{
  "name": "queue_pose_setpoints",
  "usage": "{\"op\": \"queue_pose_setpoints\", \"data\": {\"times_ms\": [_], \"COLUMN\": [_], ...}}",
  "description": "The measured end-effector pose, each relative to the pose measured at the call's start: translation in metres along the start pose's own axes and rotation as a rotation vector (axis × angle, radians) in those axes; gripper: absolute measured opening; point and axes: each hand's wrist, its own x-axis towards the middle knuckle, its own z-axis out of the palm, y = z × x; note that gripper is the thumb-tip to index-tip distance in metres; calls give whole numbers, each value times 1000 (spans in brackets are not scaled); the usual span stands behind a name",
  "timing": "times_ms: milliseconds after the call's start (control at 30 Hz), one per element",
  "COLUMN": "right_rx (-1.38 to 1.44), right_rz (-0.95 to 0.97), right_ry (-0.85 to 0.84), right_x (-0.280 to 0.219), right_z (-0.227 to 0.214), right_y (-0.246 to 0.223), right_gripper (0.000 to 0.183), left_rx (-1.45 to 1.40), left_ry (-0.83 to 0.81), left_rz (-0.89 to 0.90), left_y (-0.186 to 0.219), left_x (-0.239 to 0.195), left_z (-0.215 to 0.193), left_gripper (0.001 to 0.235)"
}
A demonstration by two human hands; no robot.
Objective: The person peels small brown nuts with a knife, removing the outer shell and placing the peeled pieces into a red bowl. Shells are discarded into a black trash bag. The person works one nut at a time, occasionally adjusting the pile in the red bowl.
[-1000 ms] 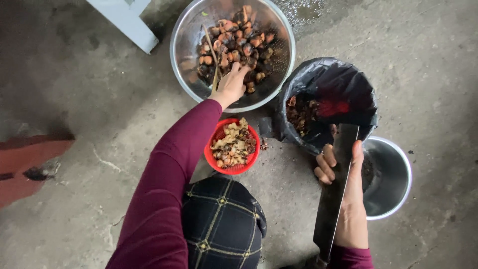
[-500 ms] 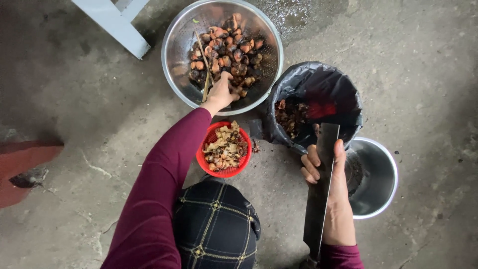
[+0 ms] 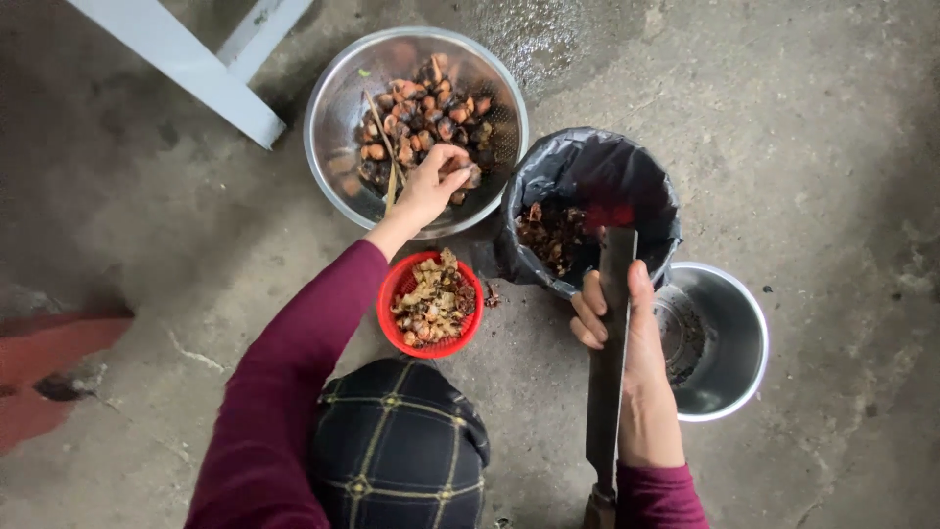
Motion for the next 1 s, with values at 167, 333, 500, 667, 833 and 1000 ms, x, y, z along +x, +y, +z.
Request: {"op": "queue_pose_setpoints", "data": {"times_ms": [167,333,500,667,833,1000], "right_rx": [39,-24,5,-20,-127,-244], "right_rz": [-194,-308,-331,-366,-389,-419], "right_ry": [-51,-129,-194,-162,-148,-67], "right_x": [8,3,0,2,4,-1], "right_z": [22,54,58,54,38,35], "right_y": [4,-12,-21,-19,-12,-15], "right_gripper": [37,62,76,77,73,70], "left_rx": [-591,-549,-111,9,77,149], "left_ry": [-213,-392,-394,-207,-161,-149], "left_rz": [-157,-231,-137,-36,73,199], "left_y": [119,189,241,236,231,239], "left_x": [-32,-47,-73,-87,-90,-90], "left_z": [-4,-3,3,20,33,43], "left_gripper": [37,43,55,47,43,40]}}
